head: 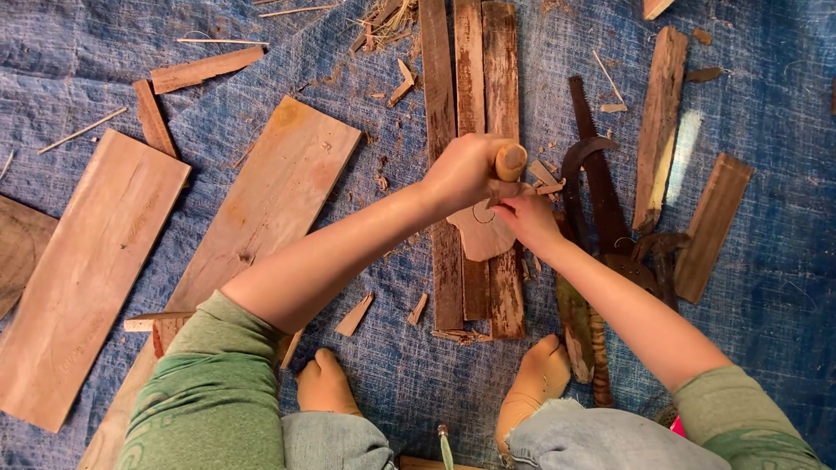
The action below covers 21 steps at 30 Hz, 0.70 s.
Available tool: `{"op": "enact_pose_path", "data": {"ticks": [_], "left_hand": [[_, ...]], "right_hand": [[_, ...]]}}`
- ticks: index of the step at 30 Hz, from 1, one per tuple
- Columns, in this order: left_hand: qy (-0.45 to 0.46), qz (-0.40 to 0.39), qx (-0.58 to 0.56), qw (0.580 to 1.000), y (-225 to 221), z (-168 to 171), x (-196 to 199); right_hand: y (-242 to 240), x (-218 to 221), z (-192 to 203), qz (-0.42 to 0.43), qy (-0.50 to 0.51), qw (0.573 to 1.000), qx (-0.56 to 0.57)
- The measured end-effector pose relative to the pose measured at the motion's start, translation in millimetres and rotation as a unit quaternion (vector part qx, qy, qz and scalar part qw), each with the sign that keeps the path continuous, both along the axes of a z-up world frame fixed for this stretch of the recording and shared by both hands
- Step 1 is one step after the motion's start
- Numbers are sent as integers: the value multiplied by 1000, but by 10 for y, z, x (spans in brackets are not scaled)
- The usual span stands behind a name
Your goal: Using a chisel and a wooden mallet to carve and shape a small decorative wood piece while sitting on the floor.
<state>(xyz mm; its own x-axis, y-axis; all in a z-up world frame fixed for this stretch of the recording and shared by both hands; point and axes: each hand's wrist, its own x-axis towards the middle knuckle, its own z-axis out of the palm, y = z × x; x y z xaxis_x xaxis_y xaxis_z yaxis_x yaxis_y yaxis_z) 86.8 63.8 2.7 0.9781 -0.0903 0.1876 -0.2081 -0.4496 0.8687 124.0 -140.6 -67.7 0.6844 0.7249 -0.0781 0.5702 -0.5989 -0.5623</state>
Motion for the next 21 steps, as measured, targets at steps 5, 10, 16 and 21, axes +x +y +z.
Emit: {"op": "enact_pose_path", "data": {"ticks": [5,10,16,21], "left_hand": [[-25,-8,46,999,14,-180,1],[-34,-19,72,997,18,-381,-9],[-47,-13,65,997,45,-421,1],[-22,-11,47,999,75,-506,0]], "right_hand": [[-53,109,-373,-84,136,983,94],[-120,130,-398,-142,317,920,184],[-115,168,-594,-140,200,966,86],[-72,175,-676,-80,85,993,29]]}}
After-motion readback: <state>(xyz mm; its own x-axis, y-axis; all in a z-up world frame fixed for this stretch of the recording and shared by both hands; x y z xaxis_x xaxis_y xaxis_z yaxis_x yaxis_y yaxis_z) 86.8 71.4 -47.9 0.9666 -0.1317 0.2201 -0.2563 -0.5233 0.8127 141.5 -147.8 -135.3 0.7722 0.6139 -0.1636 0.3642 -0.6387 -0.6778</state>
